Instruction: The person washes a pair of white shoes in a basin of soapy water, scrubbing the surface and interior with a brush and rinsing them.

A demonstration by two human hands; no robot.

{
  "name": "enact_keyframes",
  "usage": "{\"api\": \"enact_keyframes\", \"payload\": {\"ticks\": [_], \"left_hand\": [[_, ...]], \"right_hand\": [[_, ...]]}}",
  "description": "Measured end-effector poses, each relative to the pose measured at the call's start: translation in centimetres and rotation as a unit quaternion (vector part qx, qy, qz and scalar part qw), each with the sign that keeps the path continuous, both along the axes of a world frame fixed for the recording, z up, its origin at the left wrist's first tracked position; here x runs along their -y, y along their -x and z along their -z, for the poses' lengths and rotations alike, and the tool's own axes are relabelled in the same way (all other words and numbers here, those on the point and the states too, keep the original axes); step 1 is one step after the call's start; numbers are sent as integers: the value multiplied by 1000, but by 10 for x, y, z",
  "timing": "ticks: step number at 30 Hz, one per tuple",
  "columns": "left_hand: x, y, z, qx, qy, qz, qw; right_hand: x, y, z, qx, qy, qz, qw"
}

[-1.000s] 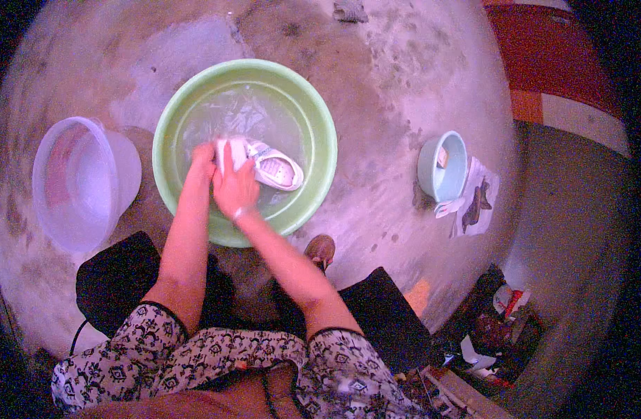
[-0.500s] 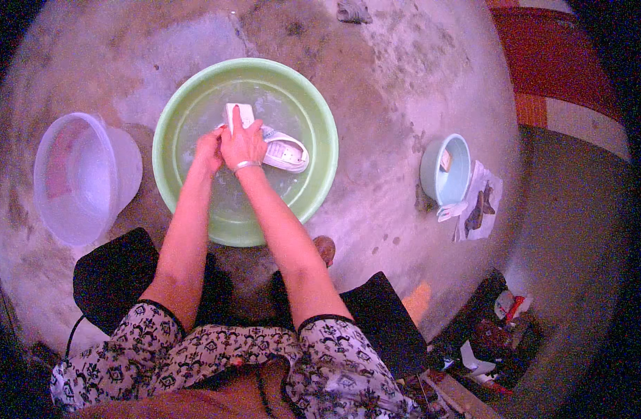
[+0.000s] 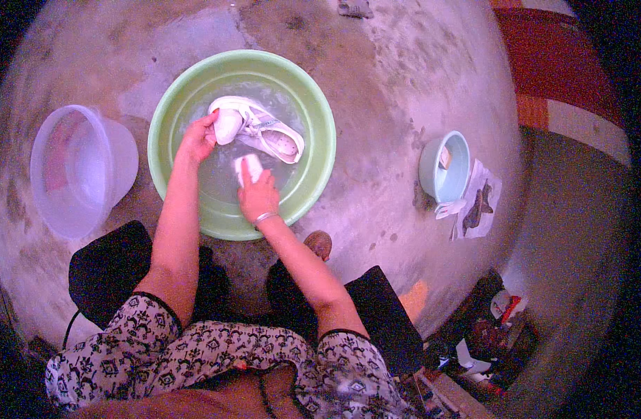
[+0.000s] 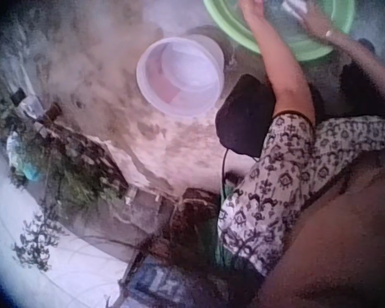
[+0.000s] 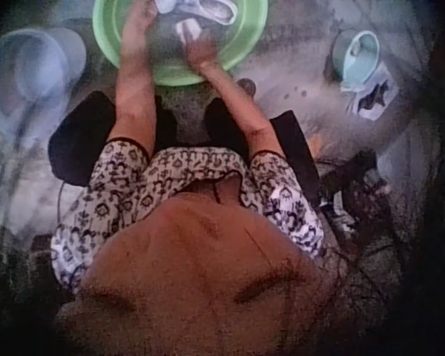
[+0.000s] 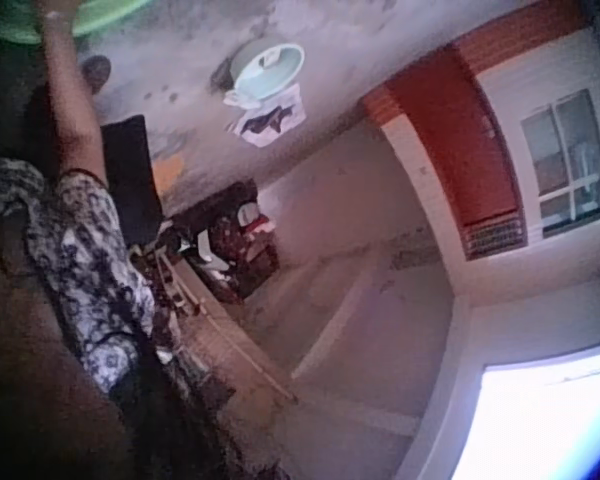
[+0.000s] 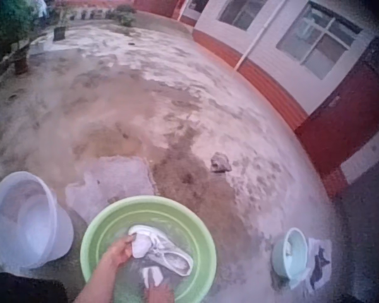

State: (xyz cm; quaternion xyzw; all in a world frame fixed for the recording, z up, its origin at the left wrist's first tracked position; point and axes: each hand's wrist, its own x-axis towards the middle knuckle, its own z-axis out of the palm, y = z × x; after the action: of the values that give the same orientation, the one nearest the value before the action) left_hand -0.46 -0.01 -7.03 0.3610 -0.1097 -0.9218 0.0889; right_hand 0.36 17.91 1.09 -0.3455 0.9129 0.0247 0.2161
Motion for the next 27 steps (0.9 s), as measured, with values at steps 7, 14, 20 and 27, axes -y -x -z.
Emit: {"api": "enact_keyframes", "payload": {"ticks": [7,14,20,27], "left_hand": [[3,-4,-6,21,52,54,997],[-6,1,-24,6,70,50,996],[-4,-7,-14,140,21,-2,990],[8,2,-19,109,221,60,967]], "right_hand": [[29,22,-58,18,250,111,962],[115,76,-26,-69,193,113,972],[59,-14,-38,42,235,83,968],[-20,10,-39,83,51,-44,994]]}}
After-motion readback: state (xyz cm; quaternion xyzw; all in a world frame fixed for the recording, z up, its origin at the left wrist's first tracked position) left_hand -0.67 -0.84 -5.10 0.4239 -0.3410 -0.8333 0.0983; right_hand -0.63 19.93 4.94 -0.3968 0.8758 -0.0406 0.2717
